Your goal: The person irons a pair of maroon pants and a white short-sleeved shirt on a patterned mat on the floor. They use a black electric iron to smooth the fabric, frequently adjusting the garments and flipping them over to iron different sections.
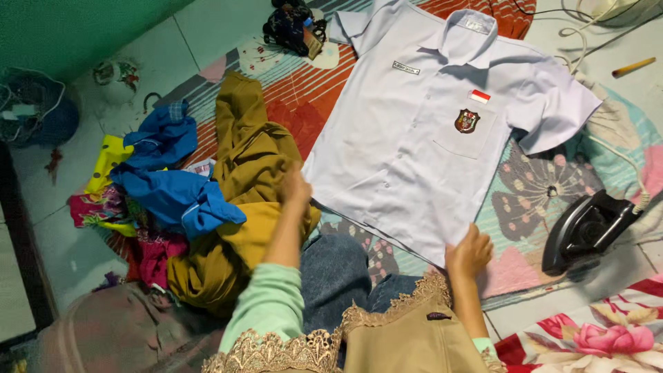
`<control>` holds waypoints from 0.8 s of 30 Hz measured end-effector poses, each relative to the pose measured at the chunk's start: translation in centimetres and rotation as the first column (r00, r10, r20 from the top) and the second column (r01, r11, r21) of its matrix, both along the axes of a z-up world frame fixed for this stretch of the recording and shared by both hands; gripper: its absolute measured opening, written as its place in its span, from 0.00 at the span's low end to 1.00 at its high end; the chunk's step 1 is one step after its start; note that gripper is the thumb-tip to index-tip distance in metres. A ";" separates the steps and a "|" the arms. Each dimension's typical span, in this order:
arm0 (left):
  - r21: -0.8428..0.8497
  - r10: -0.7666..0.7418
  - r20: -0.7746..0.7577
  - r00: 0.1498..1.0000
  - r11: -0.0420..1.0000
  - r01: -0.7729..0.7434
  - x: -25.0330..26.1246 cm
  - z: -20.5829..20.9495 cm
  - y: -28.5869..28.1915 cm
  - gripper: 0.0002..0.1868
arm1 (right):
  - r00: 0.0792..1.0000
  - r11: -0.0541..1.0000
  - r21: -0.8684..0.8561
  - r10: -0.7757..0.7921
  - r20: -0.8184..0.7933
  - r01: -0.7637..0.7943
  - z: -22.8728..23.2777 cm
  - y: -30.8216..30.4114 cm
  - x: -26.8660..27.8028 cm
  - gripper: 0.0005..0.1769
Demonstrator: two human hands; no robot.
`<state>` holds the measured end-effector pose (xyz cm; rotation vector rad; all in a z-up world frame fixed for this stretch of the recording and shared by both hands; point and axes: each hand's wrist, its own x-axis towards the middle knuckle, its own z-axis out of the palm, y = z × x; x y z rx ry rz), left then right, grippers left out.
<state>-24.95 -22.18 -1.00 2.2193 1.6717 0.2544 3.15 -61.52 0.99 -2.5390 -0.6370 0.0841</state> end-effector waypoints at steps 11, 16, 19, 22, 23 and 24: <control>-0.565 -0.069 0.053 0.996 0.821 0.087 11.2 -1.4 -13.6 0.26 | 0.807 0.852 0.043 0.509 -0.300 -0.521 0.7 11.3 -2.6 0.30; -0.472 -0.226 0.026 0.974 0.856 0.211 10.6 -3.1 -13.3 0.28 | 0.955 0.991 0.057 0.104 0.278 -0.125 0.6 2.9 9.5 0.34; -0.366 -0.269 -0.090 0.959 0.905 0.219 10.5 -0.3 -13.9 0.34 | 0.650 0.896 -0.072 -0.260 0.714 0.438 4.3 -4.5 16.7 0.38; 0.014 -0.443 -0.037 0.896 0.896 0.444 11.6 2.0 -15.4 0.42 | 0.724 0.826 -0.101 -0.419 0.548 0.554 6.6 -7.2 21.1 0.39; -0.004 -0.513 0.039 0.857 0.858 0.514 12.1 2.1 -16.1 0.38 | 0.777 0.836 -0.091 -0.456 0.435 0.542 6.9 -7.5 22.2 0.37; -0.015 -0.576 0.116 0.809 0.814 0.581 12.7 2.1 -16.9 0.34 | 0.816 0.844 -0.079 -0.484 0.315 0.531 6.8 -7.6 22.9 0.36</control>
